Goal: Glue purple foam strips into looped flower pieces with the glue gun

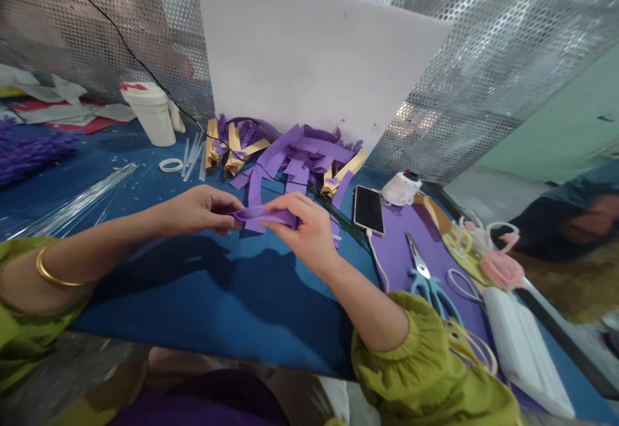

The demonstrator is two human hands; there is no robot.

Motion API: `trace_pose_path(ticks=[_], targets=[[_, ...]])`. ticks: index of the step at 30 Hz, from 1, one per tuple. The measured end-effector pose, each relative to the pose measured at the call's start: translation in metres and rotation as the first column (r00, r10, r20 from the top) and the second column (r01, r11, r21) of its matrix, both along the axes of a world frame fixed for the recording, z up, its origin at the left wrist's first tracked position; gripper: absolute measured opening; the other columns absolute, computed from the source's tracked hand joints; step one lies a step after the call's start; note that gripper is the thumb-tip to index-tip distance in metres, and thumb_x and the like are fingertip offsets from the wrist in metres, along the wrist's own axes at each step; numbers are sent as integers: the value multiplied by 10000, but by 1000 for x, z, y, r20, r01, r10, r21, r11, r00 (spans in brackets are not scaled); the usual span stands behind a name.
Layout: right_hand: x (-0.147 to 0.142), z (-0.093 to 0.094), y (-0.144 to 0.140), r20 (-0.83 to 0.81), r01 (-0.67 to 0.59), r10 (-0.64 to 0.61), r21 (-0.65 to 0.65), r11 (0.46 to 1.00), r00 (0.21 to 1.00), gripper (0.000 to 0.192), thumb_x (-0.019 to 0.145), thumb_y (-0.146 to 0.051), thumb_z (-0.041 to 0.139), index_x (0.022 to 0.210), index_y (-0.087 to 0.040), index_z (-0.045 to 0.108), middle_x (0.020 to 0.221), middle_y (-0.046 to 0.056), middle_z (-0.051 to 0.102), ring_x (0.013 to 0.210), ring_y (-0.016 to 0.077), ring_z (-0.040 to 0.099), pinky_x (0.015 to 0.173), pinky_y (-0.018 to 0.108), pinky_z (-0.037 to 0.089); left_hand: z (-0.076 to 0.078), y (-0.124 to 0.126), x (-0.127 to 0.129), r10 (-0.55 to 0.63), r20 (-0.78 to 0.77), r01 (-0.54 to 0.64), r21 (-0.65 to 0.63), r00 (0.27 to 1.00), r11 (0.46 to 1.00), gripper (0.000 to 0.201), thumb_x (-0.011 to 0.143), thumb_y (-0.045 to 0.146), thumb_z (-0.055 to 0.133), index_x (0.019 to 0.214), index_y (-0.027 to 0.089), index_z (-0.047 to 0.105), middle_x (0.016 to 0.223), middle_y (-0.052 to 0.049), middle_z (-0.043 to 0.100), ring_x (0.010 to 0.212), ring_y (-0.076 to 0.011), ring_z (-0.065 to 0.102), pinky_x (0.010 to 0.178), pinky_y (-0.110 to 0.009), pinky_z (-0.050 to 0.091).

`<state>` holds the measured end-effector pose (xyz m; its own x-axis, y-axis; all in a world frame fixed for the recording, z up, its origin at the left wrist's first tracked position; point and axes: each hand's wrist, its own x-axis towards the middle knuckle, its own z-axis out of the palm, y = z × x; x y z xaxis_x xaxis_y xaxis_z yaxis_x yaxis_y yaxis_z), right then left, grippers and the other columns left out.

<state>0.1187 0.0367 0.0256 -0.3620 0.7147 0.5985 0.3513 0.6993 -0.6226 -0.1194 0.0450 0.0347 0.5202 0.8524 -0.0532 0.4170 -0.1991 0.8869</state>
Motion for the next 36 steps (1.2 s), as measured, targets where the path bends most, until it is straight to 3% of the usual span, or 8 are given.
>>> trace_pose_path(ticks=[6,11,20,28,36], targets=[[-1,3,-2,-122,30,-42,-95,995,992,99,767,-254,784,783,-226,690,842,6,707,816,178,653,752,324,519,4,-1,-1,135,10,-135,113,991,984,209,730,329,684,795,152,774,574,12,644,505,-88,507,479,-184,386],[-4,1,0,-197,124,-166,-208,970,966,175,739,-271,782,668,-206,636,808,9,710,702,154,628,632,295,503,6,-3,-1,184,25,-186,173,983,967,224,725,349,712,812,161,797,665,-9,714,599,-118,570,545,-203,410],[-8,-2,0,-293,112,-216,-335,936,931,222,722,-284,765,642,-200,576,765,5,698,604,121,607,551,266,510,7,-10,5,233,70,-242,199,970,950,272,717,395,749,843,162,813,695,-37,741,608,-150,607,538,-233,425],[-11,-7,-2,-317,128,-220,-285,950,923,212,732,-257,749,650,-206,560,774,6,690,636,137,623,578,285,515,2,-15,10,274,199,-323,284,941,903,243,721,373,758,736,134,798,634,-43,709,603,-138,579,544,-228,415],[-11,-11,-4,-255,180,-196,-85,980,947,191,790,-244,717,685,-222,559,823,18,708,786,179,656,705,328,521,2,-17,12,291,202,-334,227,935,915,264,682,388,802,804,155,812,718,-54,755,671,-175,643,593,-247,472]])
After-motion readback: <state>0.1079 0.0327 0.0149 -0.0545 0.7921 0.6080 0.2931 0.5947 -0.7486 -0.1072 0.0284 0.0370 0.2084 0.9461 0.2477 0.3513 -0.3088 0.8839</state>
